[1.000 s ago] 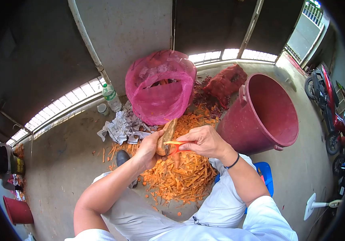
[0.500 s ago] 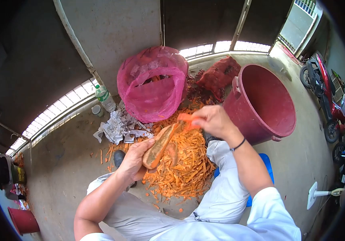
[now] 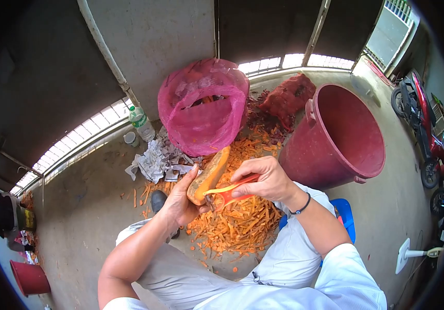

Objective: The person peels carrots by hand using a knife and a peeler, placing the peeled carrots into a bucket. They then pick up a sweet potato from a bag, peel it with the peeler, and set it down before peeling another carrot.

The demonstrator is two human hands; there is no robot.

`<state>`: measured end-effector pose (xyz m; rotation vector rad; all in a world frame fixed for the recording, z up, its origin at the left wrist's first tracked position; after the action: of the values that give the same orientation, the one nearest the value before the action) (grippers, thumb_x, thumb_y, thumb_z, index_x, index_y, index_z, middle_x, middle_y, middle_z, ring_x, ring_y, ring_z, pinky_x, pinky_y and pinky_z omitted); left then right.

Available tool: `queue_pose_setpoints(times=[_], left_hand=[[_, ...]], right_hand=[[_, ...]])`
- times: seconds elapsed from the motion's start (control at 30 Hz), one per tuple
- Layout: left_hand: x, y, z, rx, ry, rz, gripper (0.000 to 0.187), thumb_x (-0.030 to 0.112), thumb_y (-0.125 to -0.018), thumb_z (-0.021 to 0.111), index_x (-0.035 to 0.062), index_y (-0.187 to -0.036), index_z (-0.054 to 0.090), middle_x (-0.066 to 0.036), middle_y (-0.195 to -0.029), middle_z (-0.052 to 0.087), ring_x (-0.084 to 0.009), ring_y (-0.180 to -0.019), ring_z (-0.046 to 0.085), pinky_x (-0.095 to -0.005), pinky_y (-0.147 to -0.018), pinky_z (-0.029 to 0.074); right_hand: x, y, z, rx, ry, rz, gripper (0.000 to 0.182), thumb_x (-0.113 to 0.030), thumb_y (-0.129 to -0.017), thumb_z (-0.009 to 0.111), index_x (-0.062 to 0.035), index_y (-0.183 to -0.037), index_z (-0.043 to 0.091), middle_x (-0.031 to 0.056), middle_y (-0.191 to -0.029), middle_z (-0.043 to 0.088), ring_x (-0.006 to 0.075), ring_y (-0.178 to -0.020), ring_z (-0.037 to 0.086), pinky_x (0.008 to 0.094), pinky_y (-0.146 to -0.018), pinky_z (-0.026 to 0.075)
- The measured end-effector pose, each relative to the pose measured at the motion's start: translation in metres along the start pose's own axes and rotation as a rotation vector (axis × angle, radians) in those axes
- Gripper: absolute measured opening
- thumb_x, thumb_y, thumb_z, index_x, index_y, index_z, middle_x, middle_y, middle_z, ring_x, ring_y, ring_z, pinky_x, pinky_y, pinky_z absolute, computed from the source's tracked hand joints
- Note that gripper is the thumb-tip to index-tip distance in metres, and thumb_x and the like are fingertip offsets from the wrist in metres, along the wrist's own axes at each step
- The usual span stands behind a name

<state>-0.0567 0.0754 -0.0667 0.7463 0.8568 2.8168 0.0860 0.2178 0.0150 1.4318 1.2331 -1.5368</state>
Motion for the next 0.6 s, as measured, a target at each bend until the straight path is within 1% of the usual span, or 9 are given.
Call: queue_pose_setpoints(times=[0.03,0.07,0.13,0.27,0.37,0.4,0.5,0.57,0.6], left_hand=[[0.001,0.001,0.005,0.001,0.008,0.003,0.046,0.047,-0.105,0.052,0.0091,-0.13,0.061,-0.008,-0.109,0.072,-0.0201,-0.089,0.068,-0.0363,-0.069,0.056],[0.002,-0.001,0.004,0.004,0.01,0.004,0.046,0.047,-0.105,0.052,0.0091,-0.13,0.061,-0.008,-0.109,0.072,-0.0201,-0.089,0.068,-0.0363,-0.069,0.056],[0.002,-0.004,0.003,0.0,-0.078,0.001,0.048,0.046,-0.104,0.053,0.0088,-0.133,0.06,-0.006,-0.119,0.07,-0.019,-0.105,0.066,-0.0408,-0.09,0.055],[-0.003,-0.004,0.017,-0.019,-0.13,-0.018,0.045,0.044,-0.104,0.054,0.0103,-0.132,0.06,-0.005,-0.121,0.069,-0.0181,-0.108,0.065,-0.0427,-0.09,0.053],[-0.008,-0.001,0.015,0.111,-0.205,0.017,0.036,0.043,-0.103,0.054,0.0163,-0.126,0.062,-0.004,-0.113,0.07,-0.0186,-0.1,0.065,-0.0385,-0.077,0.05],[-0.009,0.0,0.017,0.111,-0.207,0.014,0.036,0.043,-0.103,0.054,0.0163,-0.126,0.062,-0.004,-0.113,0.07,-0.0186,-0.1,0.065,-0.0385,-0.077,0.05],[-0.009,0.002,0.015,0.11,-0.205,0.029,0.037,0.043,-0.102,0.055,0.0145,-0.124,0.063,-0.005,-0.109,0.07,-0.0188,-0.088,0.065,-0.0352,-0.066,0.049],[-0.009,0.002,0.002,-0.039,-0.223,-0.013,0.044,0.037,-0.105,0.05,0.004,-0.132,0.059,-0.01,-0.106,0.07,-0.021,-0.081,0.068,-0.0353,-0.057,0.051],[-0.006,0.004,0.005,-0.04,-0.222,-0.014,0.044,0.037,-0.105,0.05,0.004,-0.132,0.059,-0.01,-0.106,0.07,-0.021,-0.081,0.068,-0.0353,-0.057,0.051]], right_hand=[[-0.002,0.001,0.002,0.029,-0.12,0.039,0.023,0.002,-0.081,0.085,0.0019,-0.102,0.075,0.0058,-0.094,0.073,0.0117,-0.085,0.07,0.0247,-0.072,0.057],[-0.001,0.001,0.002,0.026,-0.121,0.04,0.023,0.002,-0.081,0.085,0.0019,-0.102,0.075,0.0058,-0.094,0.073,0.0117,-0.085,0.07,0.0247,-0.072,0.057],[-0.007,0.0,0.001,0.018,-0.003,-0.087,0.021,0.003,-0.08,0.085,0.0018,-0.099,0.076,0.007,-0.094,0.074,0.0118,-0.084,0.07,0.0253,-0.07,0.057],[-0.011,0.001,0.008,0.034,0.027,-0.106,0.019,0.004,-0.077,0.087,0.0026,-0.092,0.077,0.0102,-0.091,0.075,0.0138,-0.081,0.071,0.0253,-0.069,0.056],[-0.014,0.0,0.012,0.052,0.183,-0.148,0.015,0.004,-0.078,0.086,0.0026,-0.09,0.076,0.0102,-0.087,0.075,0.0139,-0.078,0.071,0.0258,-0.065,0.055],[-0.015,0.0,0.01,0.055,0.182,-0.147,0.015,0.004,-0.078,0.086,0.0026,-0.09,0.076,0.0102,-0.087,0.075,0.0139,-0.078,0.071,0.0258,-0.065,0.055],[-0.012,-0.002,-0.001,0.098,0.217,-0.14,0.014,0.006,-0.078,0.084,0.0022,-0.09,0.077,0.0073,-0.085,0.074,0.0125,-0.075,0.069,0.0253,-0.065,0.054],[-0.008,-0.005,-0.029,0.204,0.239,-0.1,0.011,0.008,-0.079,0.081,0.0018,-0.087,0.077,0.0072,-0.083,0.073,0.0126,-0.075,0.069,0.0261,-0.065,0.054],[0.0,-0.005,-0.049,0.253,0.273,-0.076,0.009,0.007,-0.079,0.08,0.0016,-0.086,0.077,0.0074,-0.082,0.073,0.013,-0.075,0.069,0.0266,-0.065,0.054]])
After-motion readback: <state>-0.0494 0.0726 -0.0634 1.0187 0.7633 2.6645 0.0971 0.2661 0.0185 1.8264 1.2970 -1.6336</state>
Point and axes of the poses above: each hand's wrist, its own y-axis away from the middle knuckle, its own z-axis out of the palm, x = y × z, the point moved 6 cm from there along -y, towards the middle knuckle
